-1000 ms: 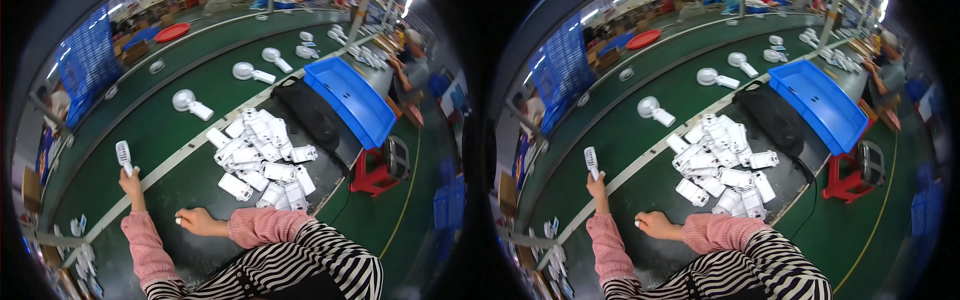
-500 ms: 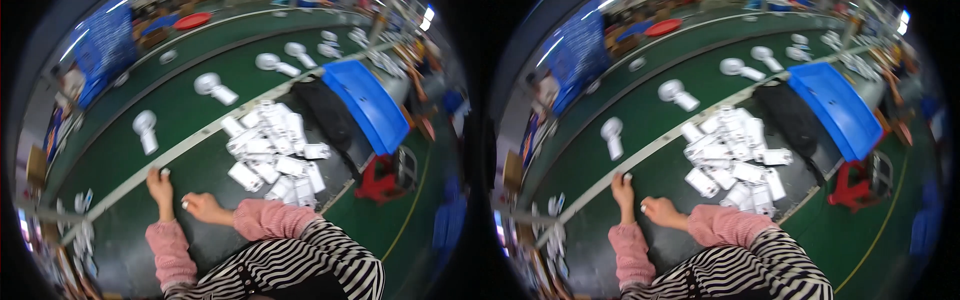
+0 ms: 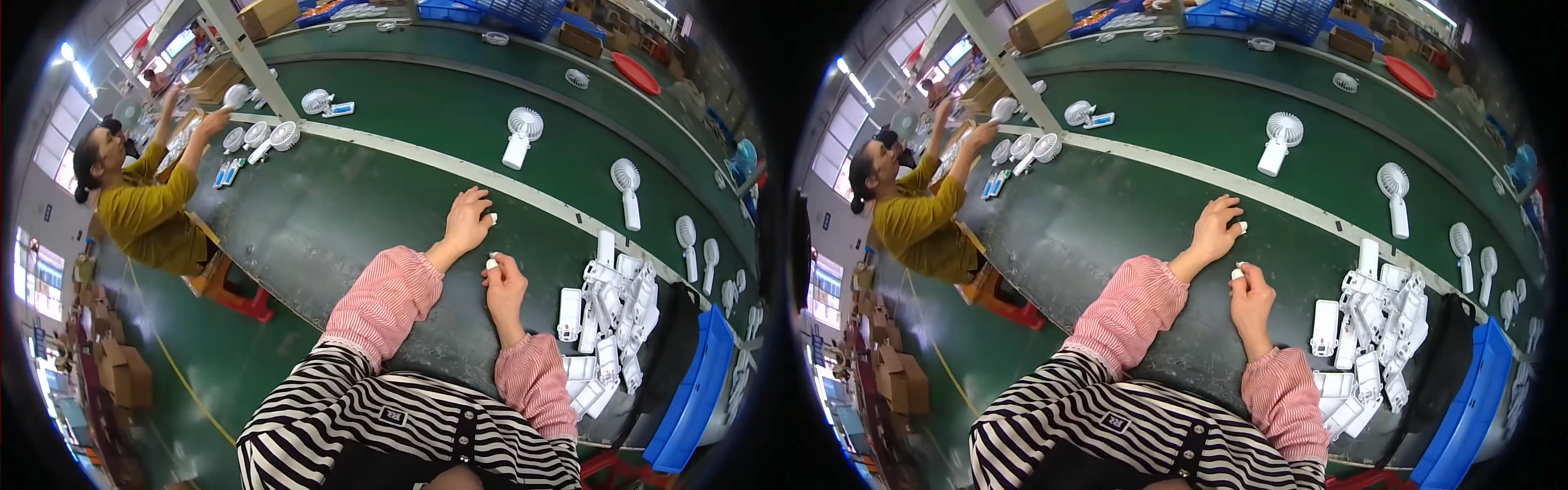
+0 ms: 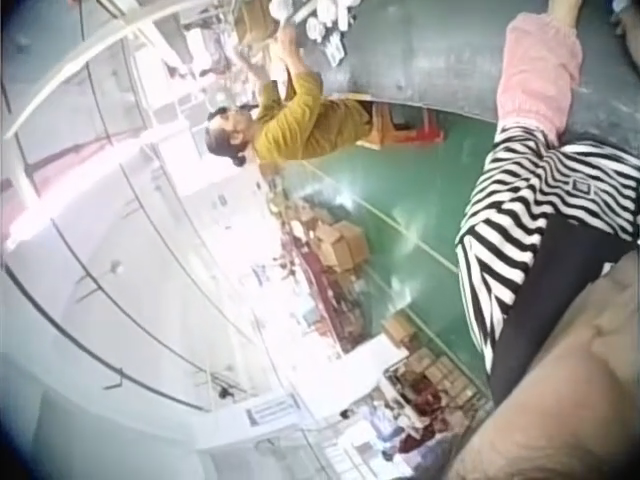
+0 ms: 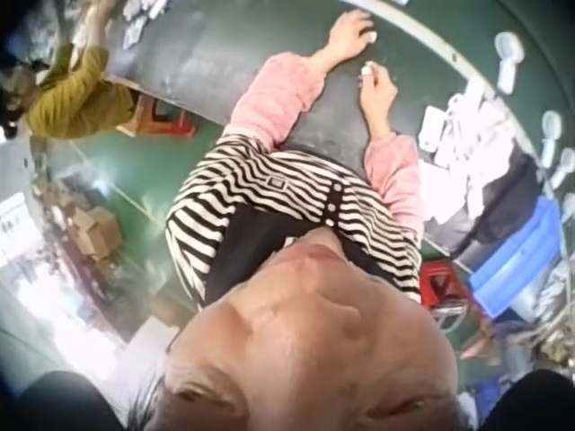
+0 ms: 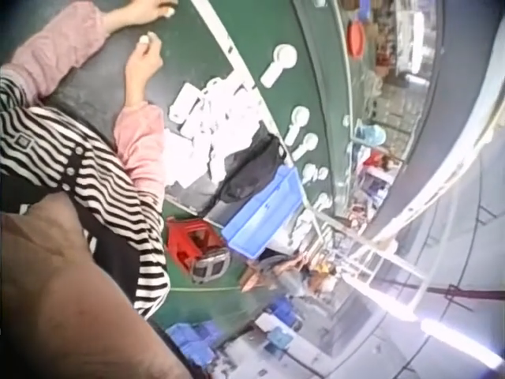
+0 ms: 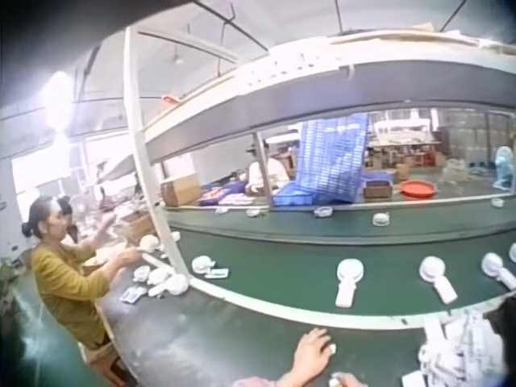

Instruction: The person assembles handheld fans by positioning internal circuit boards and batteries into the fan handles, attaching handle casings by hand, and placing the assembled fans onto the conveyor belt.

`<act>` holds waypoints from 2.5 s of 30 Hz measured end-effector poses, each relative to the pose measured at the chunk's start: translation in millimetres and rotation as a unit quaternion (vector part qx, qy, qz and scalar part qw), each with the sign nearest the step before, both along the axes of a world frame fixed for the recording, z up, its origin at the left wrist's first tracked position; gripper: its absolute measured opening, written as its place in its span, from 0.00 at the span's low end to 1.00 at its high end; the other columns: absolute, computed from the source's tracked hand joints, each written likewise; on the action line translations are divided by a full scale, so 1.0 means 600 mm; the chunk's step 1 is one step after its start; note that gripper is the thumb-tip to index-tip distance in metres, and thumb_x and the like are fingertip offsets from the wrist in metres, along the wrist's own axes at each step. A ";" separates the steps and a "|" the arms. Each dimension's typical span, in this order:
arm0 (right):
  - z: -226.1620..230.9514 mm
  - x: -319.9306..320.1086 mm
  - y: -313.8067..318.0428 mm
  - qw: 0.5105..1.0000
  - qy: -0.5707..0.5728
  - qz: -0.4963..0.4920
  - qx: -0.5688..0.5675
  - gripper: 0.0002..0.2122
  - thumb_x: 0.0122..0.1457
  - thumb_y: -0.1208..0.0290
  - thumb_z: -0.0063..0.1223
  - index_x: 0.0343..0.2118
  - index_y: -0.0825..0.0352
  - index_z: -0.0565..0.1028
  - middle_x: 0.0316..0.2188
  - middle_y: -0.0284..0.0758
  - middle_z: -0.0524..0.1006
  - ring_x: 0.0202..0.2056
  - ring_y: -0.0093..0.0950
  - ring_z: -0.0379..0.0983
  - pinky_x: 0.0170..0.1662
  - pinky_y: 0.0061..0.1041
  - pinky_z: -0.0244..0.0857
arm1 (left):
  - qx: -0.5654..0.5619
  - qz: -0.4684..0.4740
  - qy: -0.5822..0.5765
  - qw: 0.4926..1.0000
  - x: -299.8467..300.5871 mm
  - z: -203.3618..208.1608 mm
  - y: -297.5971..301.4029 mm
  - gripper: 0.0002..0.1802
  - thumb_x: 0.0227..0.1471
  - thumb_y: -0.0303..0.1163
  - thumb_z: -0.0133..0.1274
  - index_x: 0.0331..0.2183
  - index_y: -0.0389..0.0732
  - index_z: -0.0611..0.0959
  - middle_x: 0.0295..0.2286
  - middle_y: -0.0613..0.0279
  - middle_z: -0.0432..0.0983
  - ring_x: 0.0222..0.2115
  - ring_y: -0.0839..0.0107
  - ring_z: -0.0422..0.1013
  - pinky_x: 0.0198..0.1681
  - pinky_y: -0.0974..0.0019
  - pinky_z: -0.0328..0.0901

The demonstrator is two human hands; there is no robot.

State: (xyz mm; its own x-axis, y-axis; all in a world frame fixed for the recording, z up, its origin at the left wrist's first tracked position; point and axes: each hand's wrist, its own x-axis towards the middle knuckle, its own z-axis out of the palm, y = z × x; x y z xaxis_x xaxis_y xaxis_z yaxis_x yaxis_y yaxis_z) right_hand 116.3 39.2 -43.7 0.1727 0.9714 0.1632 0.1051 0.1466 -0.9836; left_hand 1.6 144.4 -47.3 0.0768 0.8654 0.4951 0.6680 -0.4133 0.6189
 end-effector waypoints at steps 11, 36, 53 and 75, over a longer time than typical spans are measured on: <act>0.010 0.007 0.000 0.999 0.012 0.008 -0.029 0.08 0.51 0.80 0.43 0.35 0.73 0.72 0.21 0.35 0.75 0.20 0.18 0.71 0.23 0.17 0.65 | 0.053 0.059 0.038 0.996 -0.102 -0.007 0.112 0.15 0.37 0.29 0.54 0.32 0.35 0.78 0.39 0.51 0.72 0.41 0.56 0.67 0.45 0.61 0.62; 0.014 0.008 0.005 0.994 -0.099 -0.027 0.044 0.06 0.50 0.77 0.51 0.32 0.69 0.72 0.19 0.37 0.72 0.20 0.32 0.70 0.23 0.26 0.64 | 0.000 0.431 0.398 0.810 -0.518 -0.067 0.515 0.26 0.43 0.57 0.46 0.28 0.44 0.81 0.30 0.47 0.74 0.32 0.49 0.71 0.32 0.51 0.66; 0.003 0.009 0.003 0.990 -0.102 -0.041 0.091 0.07 0.49 0.78 0.45 0.33 0.68 0.69 0.18 0.39 0.71 0.19 0.37 0.69 0.23 0.31 0.63 | -0.009 0.210 0.210 0.955 -0.473 -0.062 0.519 0.17 0.40 0.34 0.48 0.34 0.37 0.80 0.31 0.50 0.76 0.30 0.53 0.73 0.32 0.54 0.65; -0.002 0.040 0.028 0.962 -0.006 -0.235 0.138 0.16 0.50 0.76 0.43 0.43 0.73 0.62 0.37 0.45 0.62 0.37 0.41 0.61 0.41 0.34 0.57 | -0.349 -0.220 -0.311 0.856 -0.092 0.130 -0.087 0.17 0.30 0.15 0.46 0.30 0.31 0.76 0.37 0.61 0.68 0.31 0.77 0.67 0.37 0.78 0.61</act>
State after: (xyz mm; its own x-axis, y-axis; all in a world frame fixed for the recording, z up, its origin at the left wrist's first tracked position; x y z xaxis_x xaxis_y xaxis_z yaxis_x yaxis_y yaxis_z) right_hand 140.5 55.7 -44.8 0.5786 0.7065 0.4075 0.2336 0.3351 -0.9128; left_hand -53.3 92.4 30.5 0.3816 0.9219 -0.0672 -0.0068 0.0755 0.9971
